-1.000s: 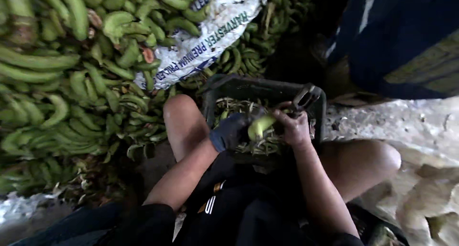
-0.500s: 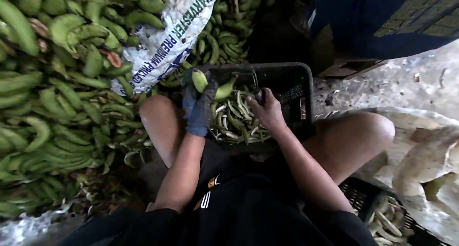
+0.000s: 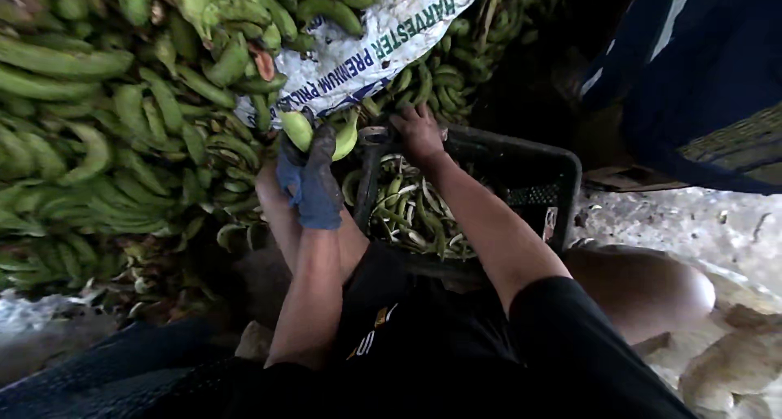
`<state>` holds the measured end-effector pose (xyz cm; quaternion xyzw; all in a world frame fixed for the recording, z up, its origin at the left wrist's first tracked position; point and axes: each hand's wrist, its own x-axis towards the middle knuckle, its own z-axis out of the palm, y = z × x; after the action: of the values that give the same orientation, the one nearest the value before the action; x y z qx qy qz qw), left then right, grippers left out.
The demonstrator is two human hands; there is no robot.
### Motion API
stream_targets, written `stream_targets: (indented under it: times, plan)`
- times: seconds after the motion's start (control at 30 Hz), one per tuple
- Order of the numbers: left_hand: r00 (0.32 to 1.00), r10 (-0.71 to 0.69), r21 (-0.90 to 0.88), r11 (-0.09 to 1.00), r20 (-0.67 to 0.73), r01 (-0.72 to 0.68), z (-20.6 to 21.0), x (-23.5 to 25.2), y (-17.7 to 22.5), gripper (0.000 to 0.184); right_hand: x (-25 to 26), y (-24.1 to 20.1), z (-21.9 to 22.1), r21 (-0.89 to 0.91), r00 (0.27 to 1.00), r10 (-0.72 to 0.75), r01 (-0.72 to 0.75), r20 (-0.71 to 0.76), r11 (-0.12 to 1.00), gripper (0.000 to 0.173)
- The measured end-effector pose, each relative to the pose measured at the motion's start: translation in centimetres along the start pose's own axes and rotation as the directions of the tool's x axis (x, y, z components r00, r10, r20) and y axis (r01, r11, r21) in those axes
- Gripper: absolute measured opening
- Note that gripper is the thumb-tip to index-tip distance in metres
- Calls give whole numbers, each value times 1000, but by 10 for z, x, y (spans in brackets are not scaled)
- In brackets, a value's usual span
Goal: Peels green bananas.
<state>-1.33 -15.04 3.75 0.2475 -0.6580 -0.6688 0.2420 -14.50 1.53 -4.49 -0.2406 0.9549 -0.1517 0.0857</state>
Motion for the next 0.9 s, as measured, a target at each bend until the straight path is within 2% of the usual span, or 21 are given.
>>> stream_targets:
  times: [0.07, 0.1, 0.2, 0.3, 0.43, 0.57, 0.7, 0.8, 0.9]
  plan:
    - [1000, -2, -20, 1000, 4, 2, -1, 2, -3, 53, 4, 4, 3, -34, 1000, -11, 11, 6, 999, 37]
    - [1000, 3, -26, 1000, 10, -3, -1, 4, -5, 53, -1, 7, 0, -15, 999, 29, -29, -17, 999, 33]
    - [994, -36, 33, 999, 106, 33, 0, 5, -6, 58, -49, 17, -24, 221, 941, 336, -321, -33, 921, 40]
    - [957, -84, 166, 985, 279, 38, 13, 0, -11, 55, -122, 28, -43, 502, 873, 487, -434, 28, 748, 44]
    - [869, -78, 337, 936, 489, -106, 43, -25, -20, 59, -201, 15, -44, 628, 829, 555, -469, 71, 621, 47]
    - [812, -82, 407, 892, 578, -200, 70, -52, -23, 60, -220, 23, -26, 672, 819, 572, -450, 48, 588, 39]
    - [810, -32, 420, 866, 586, -270, 80, -71, -32, 64, -222, 29, -19, 657, 805, 583, -498, 109, 566, 40]
    - [811, -18, 456, 834, 584, -310, 84, -80, -34, 63, -219, 30, -16, 678, 816, 572, -470, 89, 565, 44]
    - [838, 81, 354, 882, 539, -312, 80, -77, -31, 61, -225, 50, -2, 604, 763, 612, -592, 208, 534, 49]
